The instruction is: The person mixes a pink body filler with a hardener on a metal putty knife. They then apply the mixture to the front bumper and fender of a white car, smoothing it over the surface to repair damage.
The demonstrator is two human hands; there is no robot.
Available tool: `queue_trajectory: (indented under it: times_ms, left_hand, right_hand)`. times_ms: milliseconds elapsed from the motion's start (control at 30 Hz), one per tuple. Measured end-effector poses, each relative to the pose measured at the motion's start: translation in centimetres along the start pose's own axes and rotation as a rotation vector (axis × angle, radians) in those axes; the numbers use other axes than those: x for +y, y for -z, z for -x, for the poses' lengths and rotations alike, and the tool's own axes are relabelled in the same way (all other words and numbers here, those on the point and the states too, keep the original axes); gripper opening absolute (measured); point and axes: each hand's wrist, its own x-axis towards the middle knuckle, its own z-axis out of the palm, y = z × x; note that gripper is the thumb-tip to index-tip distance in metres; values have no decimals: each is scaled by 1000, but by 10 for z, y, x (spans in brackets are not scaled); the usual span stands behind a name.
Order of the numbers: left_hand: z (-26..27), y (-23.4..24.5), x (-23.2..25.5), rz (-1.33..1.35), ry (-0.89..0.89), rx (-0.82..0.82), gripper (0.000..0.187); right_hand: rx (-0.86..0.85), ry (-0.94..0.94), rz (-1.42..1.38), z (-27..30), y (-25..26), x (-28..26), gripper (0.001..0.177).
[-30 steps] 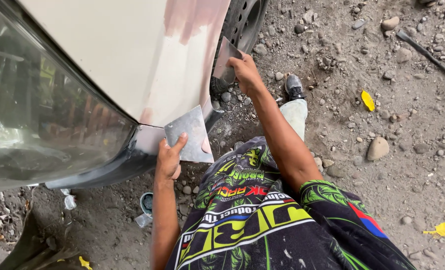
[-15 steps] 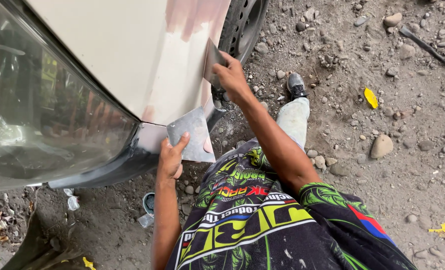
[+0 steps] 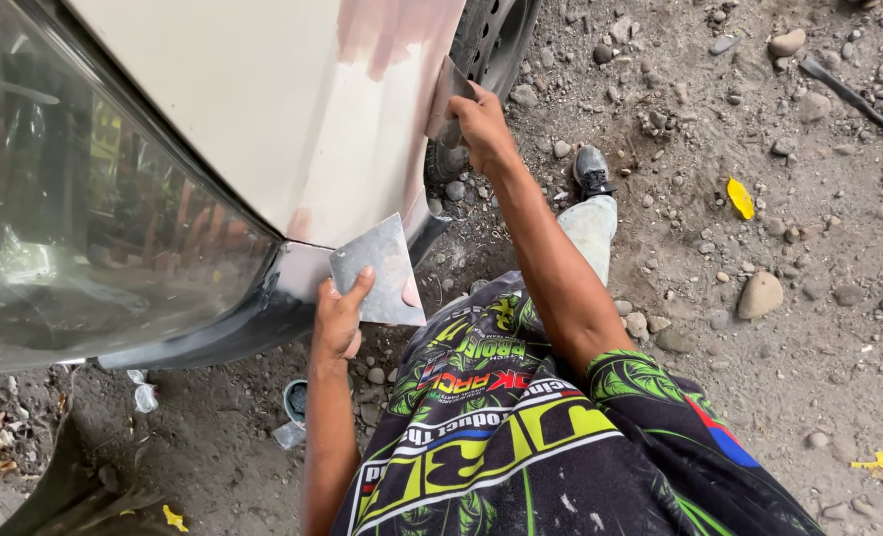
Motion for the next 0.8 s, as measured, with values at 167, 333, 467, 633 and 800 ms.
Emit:
queue_trajectory:
  times_ms: [167, 333, 467, 633, 800]
  left_hand:
    - [-4, -5, 3, -9, 23, -8, 34]
    - [-7, -8, 2, -17, 11, -38, 33]
    - [-5, -13, 5, -18, 21, -32, 32]
    - [-5, -17, 8, -10, 13, -24, 32]
    - [-6, -19, 11, -17, 26, -22, 32]
  right_hand:
    - [-37, 90, 51, 34, -26, -15, 42]
    - [-89, 54, 46, 28, 2, -20, 44]
    - [-33, 76, -59, -12, 31, -9, 25]
    - [7, -42, -74, -19, 22, -32, 11]
    - [-45, 14, 59, -15, 0, -42, 13]
